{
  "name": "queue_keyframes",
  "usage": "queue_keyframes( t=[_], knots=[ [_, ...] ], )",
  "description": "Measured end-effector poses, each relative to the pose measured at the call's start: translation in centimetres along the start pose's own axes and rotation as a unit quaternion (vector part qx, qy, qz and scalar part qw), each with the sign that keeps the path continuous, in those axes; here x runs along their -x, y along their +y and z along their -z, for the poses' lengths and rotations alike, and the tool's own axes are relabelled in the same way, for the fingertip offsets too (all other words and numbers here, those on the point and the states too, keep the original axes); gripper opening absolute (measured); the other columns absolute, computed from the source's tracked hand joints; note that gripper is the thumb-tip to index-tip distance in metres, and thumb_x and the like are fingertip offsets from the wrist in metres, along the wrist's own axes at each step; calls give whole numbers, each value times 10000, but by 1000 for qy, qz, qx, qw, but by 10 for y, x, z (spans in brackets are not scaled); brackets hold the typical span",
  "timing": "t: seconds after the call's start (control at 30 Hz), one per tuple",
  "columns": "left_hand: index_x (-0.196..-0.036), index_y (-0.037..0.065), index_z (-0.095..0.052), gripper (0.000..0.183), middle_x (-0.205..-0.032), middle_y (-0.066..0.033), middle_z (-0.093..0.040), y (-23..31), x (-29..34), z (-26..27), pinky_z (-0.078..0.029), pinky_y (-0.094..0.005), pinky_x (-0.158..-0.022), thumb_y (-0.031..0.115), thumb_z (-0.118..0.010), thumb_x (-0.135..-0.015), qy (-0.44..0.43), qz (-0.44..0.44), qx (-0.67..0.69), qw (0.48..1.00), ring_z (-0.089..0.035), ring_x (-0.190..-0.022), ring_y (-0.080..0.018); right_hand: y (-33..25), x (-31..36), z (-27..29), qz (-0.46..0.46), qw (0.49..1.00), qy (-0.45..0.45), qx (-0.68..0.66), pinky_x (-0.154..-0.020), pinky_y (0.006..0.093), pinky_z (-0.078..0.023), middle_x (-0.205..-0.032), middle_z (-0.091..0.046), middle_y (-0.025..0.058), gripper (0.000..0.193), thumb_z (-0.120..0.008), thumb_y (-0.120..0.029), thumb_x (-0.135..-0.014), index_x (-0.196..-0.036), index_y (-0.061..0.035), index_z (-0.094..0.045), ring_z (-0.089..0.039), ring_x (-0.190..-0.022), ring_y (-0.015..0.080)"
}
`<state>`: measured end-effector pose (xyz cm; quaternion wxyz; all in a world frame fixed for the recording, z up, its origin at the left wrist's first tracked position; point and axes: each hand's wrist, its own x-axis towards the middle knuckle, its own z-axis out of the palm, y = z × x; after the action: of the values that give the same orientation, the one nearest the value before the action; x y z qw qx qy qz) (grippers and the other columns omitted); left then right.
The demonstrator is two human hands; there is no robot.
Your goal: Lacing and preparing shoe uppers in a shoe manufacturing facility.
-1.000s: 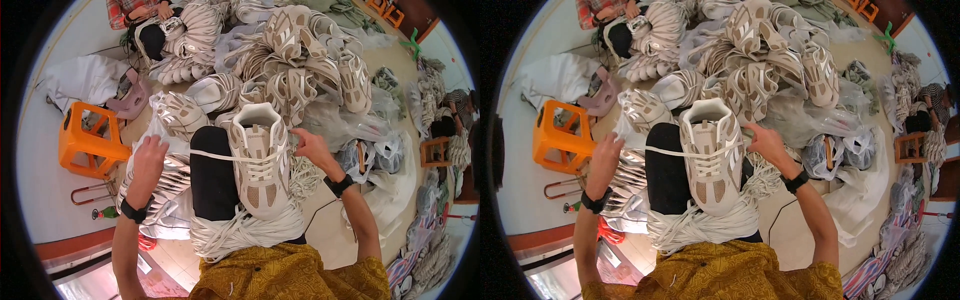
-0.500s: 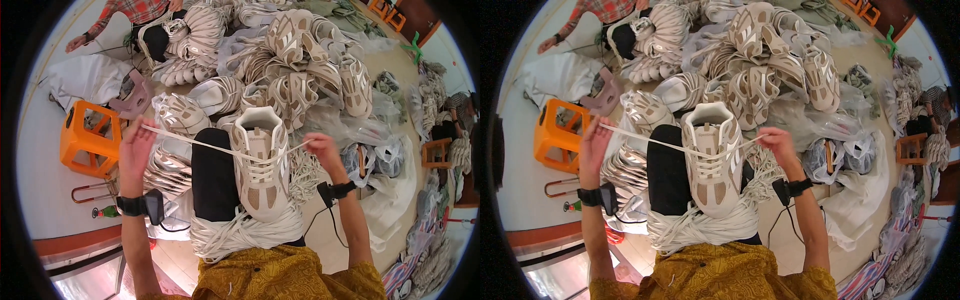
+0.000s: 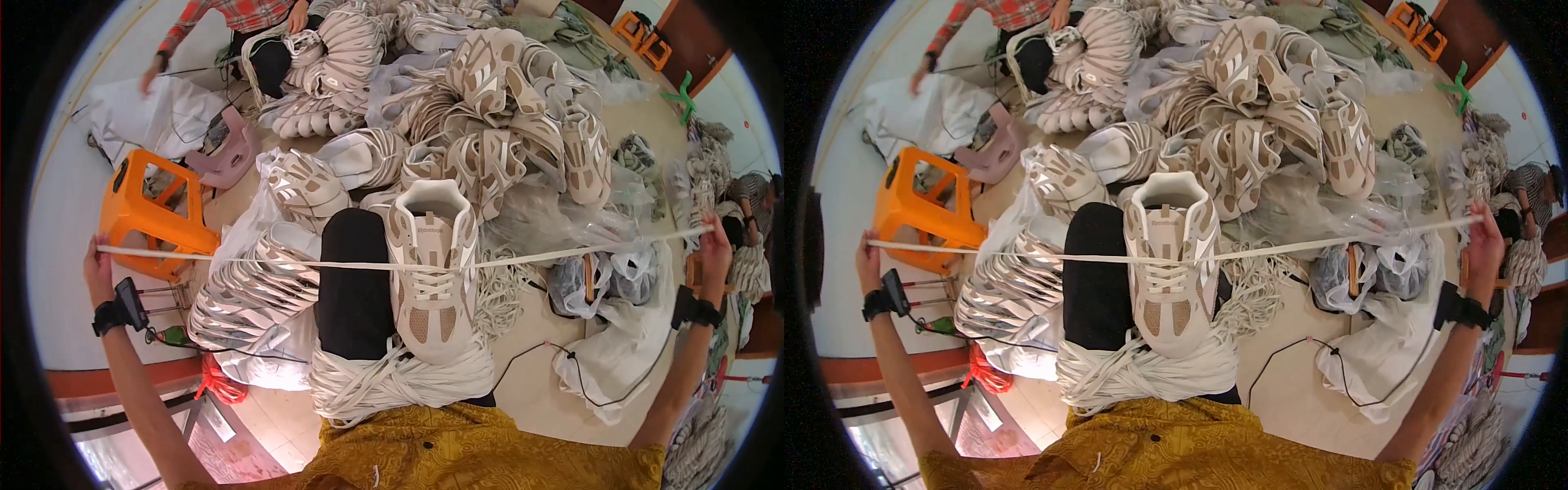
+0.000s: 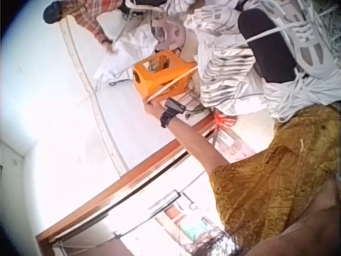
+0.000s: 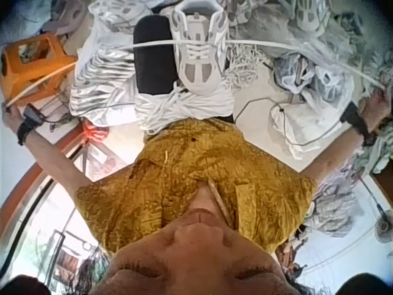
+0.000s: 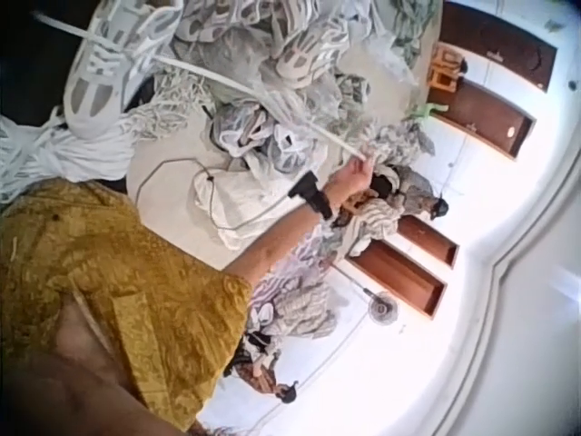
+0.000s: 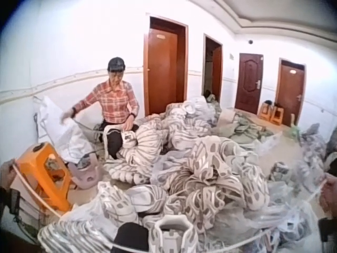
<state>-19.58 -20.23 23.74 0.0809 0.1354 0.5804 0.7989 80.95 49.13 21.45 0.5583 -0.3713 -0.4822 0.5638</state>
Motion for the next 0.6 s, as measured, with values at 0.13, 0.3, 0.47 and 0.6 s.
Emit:
queue_keyframes(
  t=[0.13,0.3,0.47,0.6],
  knots=[
    [-1167,-97,-423,352,-1081,-187,-523,23,28,47,-427,-317,-934,114,-466,-890,21,-170,-612,772,-514,-1042,-249,-25,-4,34,37,994,57,85,-931,298,-392,-1152,-520,165,418,-482,-77,-854,-1224,91,-385,-514,-1063,226],
    [-1189,-84,-420,358,-1109,-181,-530,62,-30,49,-415,-265,-906,108,-461,-890,190,-69,-71,977,-542,-1018,-217,-44,18,102,86,969,139,186,-881,281,-417,-1114,-541,159,382,-485,-94,-856,-1191,80,-428,-537,-1008,204],
    [-1035,26,-561,222,-935,-56,-608,65,2,28,-448,-294,-801,65,-472,-835,28,-189,-560,807,-576,-896,-172,14,-20,5,218,857,103,456,-772,265,-450,-986,-605,118,291,-449,-164,-862,-991,61,-581,-583,-844,191],
    [-1121,11,-438,315,-903,-82,-568,-98,155,-216,-461,-253,-721,227,-405,-894,-259,-69,-250,931,-564,-753,-142,81,67,-181,222,902,-207,306,-664,245,-467,-948,-619,97,357,-425,-278,-867,-907,27,-606,-588,-732,154]
  ],
)
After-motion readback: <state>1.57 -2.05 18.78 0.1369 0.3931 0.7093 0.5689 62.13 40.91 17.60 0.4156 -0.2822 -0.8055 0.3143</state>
